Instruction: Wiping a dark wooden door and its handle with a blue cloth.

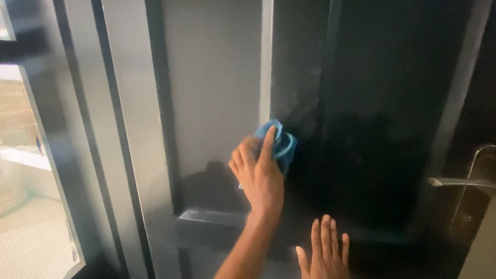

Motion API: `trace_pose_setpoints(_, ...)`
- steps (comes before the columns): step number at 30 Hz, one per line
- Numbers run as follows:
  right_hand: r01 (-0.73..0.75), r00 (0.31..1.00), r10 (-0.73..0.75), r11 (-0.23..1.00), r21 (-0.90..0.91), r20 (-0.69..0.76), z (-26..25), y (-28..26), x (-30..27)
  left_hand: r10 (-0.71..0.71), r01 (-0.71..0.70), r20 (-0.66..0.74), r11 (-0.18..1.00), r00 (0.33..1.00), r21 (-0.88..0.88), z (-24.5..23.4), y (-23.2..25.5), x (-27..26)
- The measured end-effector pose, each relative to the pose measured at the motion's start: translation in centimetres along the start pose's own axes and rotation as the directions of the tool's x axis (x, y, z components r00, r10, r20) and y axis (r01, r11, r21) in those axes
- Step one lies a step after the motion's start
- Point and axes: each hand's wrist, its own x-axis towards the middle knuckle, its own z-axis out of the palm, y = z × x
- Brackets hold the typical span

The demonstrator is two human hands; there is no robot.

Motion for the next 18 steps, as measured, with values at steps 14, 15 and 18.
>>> trace_pose_setpoints(14,-0.009,0.988,0.018,0.998,0.059,-0.152,1.9,-0.6,-0.5,-0.545,0.544,0.035,0.825,0.838,-0.154,0.0,-3.4,0.9)
trace_pose_setpoints(15,-0.011,0.990,0.021,0.998,0.067,-0.140,2.1,-0.4,-0.5,-0.502,0.484,0.016,0.825,0.865,-0.291,0.7,-3.2,2.7)
trace_pose_setpoints(18,-0.030,0.989,0.041,0.997,0.078,-0.140,2.3,-0.4,-0.9,-0.007,0.040,0.082,0.909,0.997,-0.414,2.4,-5.0,0.5)
